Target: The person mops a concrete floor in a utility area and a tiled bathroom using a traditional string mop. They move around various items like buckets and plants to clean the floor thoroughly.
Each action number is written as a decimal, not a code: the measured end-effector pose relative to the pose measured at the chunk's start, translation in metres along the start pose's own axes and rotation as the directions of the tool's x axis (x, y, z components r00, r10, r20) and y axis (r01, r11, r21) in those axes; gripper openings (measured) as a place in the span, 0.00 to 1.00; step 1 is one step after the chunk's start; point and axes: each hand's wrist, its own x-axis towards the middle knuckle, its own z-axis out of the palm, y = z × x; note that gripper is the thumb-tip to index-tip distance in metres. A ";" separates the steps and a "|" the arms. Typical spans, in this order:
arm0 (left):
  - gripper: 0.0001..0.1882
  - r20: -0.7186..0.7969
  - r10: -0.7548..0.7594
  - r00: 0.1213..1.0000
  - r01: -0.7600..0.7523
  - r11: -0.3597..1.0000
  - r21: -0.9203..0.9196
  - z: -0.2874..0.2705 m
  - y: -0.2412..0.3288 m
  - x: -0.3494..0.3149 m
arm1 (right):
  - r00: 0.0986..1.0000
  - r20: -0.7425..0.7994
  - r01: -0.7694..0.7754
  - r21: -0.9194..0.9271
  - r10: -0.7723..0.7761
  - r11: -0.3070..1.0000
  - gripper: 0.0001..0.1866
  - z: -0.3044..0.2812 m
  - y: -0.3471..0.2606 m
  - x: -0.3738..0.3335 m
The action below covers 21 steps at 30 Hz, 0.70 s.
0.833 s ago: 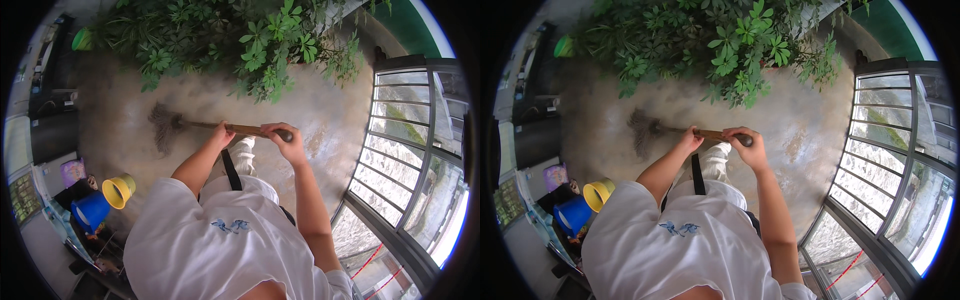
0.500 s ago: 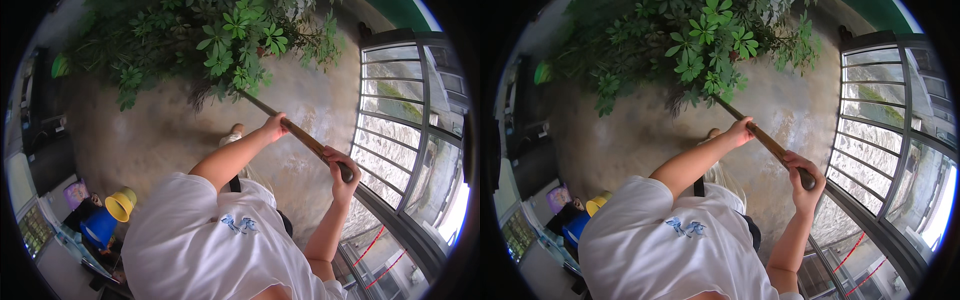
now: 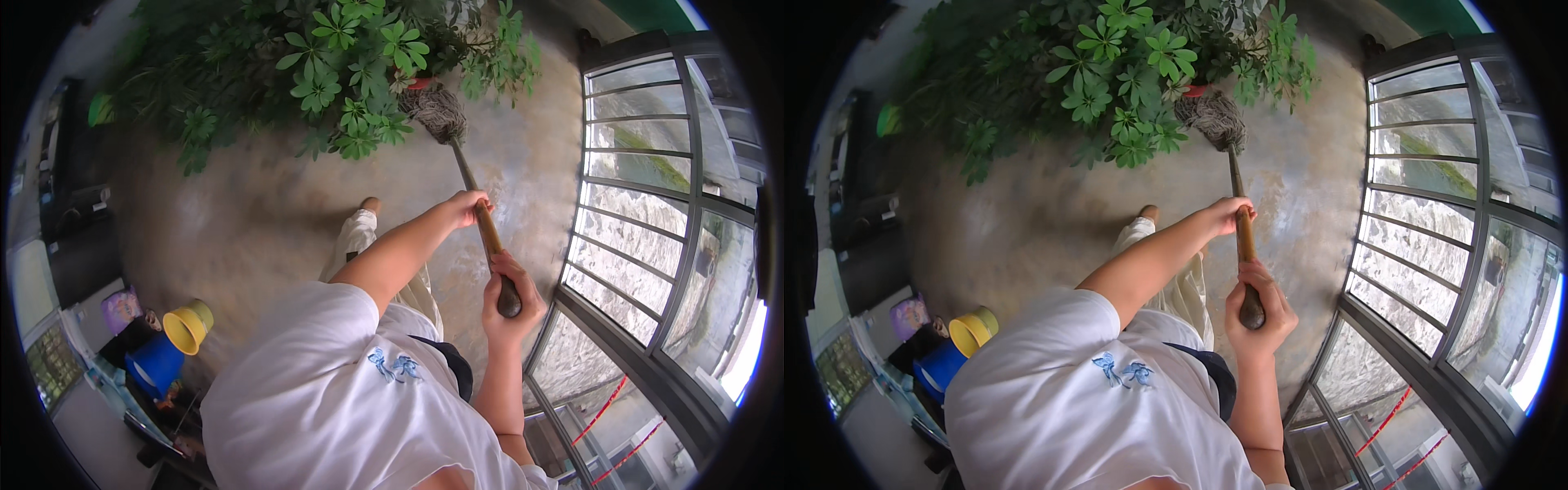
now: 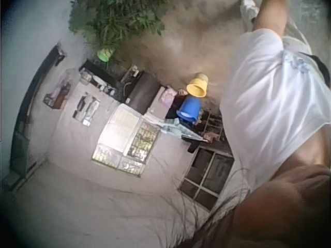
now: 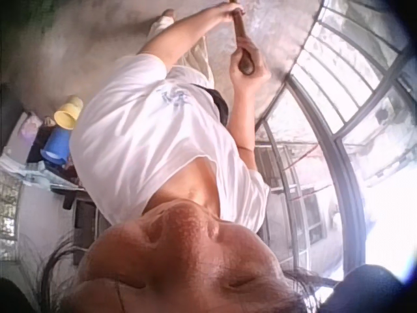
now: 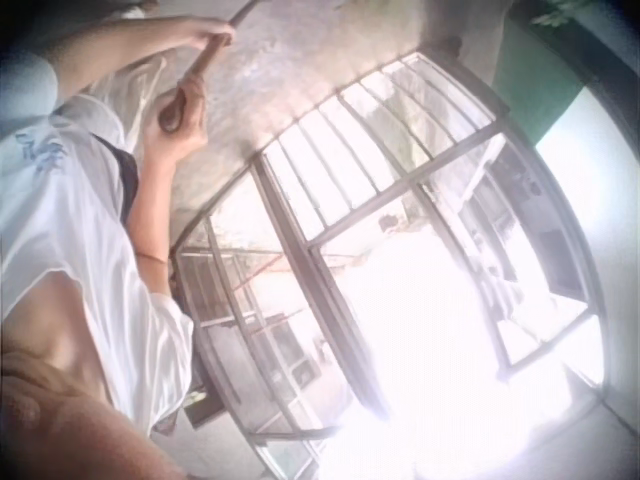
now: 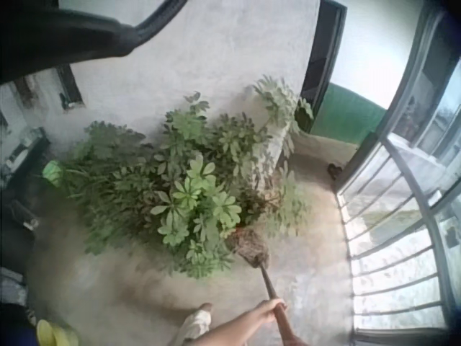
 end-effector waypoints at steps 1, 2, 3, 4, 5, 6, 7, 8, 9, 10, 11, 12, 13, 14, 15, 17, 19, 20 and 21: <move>0.05 -0.010 0.025 1.000 -0.025 1.000 -0.014 0.004 -0.010 -0.007 | 1.000 0.018 0.018 0.015 -0.018 1.000 0.04 -0.015 0.005 -0.003; 0.05 -0.011 0.049 0.999 -0.049 0.998 -0.040 0.006 -0.020 -0.011 | 0.999 0.028 0.043 0.065 -0.045 0.997 0.04 -0.028 0.012 -0.006; 0.05 -0.034 0.076 0.997 -0.077 0.995 -0.058 0.011 -0.031 -0.015 | 0.997 0.039 0.068 0.115 -0.073 0.991 0.04 -0.043 0.021 -0.008; 0.05 -0.055 0.095 0.994 -0.099 0.992 -0.077 0.013 -0.042 -0.018 | 0.994 0.048 0.088 0.158 -0.097 0.983 0.04 -0.055 0.031 -0.010; 0.05 -0.089 0.136 0.987 -0.143 0.987 -0.074 0.014 -0.048 -0.022 | 0.992 0.047 0.103 0.187 -0.113 0.977 0.06 -0.064 0.044 -0.012; 0.05 -0.120 0.169 0.978 -0.180 0.980 -0.085 0.010 -0.051 -0.025 | 0.994 0.075 0.056 0.225 -0.074 0.973 0.07 -0.071 0.047 -0.014; 0.06 -0.146 0.192 0.970 -0.208 0.973 -0.102 0.007 -0.057 -0.028 | 0.991 0.087 0.081 0.247 -0.106 0.965 0.07 -0.076 0.056 -0.015; 0.06 -0.172 0.214 0.961 -0.236 0.965 -0.117 0.002 -0.062 -0.032 | 0.986 0.099 0.106 0.270 -0.137 0.957 0.07 -0.078 0.064 -0.015; 0.07 -0.207 0.250 0.946 -0.283 0.947 -0.154 -0.003 -0.064 -0.037 | 0.986 0.115 0.076 0.324 -0.119 0.943 0.07 -0.076 0.068 -0.015; 0.06 -0.208 0.298 0.932 -0.333 0.929 -0.162 -0.012 -0.067 -0.042 | 0.980 0.141 0.080 0.356 -0.138 0.931 0.07 -0.075 0.070 -0.013; 0.05 -0.221 0.325 0.920 -0.367 0.912 -0.185 -0.025 -0.068 -0.043 | 0.974 0.166 0.082 0.391 -0.157 0.917 0.07 -0.071 0.072 -0.013; 0.05 -0.236 0.351 0.906 -0.400 0.893 -0.207 -0.040 -0.070 -0.046 | 0.966 0.191 0.081 0.427 -0.177 0.901 0.07 -0.066 0.074 -0.015; 0.05 -0.271 0.348 0.897 -0.407 0.890 -0.205 -0.052 -0.071 -0.057 | 0.953 0.238 0.066 0.444 -0.189 0.893 0.07 -0.061 0.078 -0.017; 0.05 -0.279 0.360 0.890 -0.429 0.870 -0.245 -0.068 -0.073 -0.066 | 0.937 0.285 0.049 0.461 -0.200 0.886 0.07 -0.053 0.078 -0.022; 0.05 -0.317 0.383 0.868 -0.463 0.855 -0.235 -0.087 -0.078 -0.079 | 0.919 0.333 0.031 0.476 -0.212 0.879 0.07 -0.043 0.078 -0.029; 0.04 -0.309 0.421 0.853 -0.513 0.789 -0.339 -0.143 -0.091 -0.096 | 0.867 0.439 -0.011 0.491 -0.237 0.871 0.07 -0.020 0.071 -0.042; 0.05 -0.285 0.454 0.844 -0.535 0.741 -0.406 -0.202 -0.105 -0.127 | 0.802 0.543 -0.078 0.507 -0.248 0.858 0.08 0.012 0.052 -0.063; 0.05 -0.330 0.441 0.834 -0.550 0.710 -0.441 -0.227 -0.112 -0.149 | 0.762 0.585 -0.084 0.516 -0.279 0.853 0.08 0.032 0.041 -0.075; 0.05 -0.374 0.431 0.821 -0.568 0.673 -0.473 -0.251 -0.119 -0.171 | 0.716 0.625 -0.089 0.524 -0.311 0.847 0.08 0.054 0.030 -0.086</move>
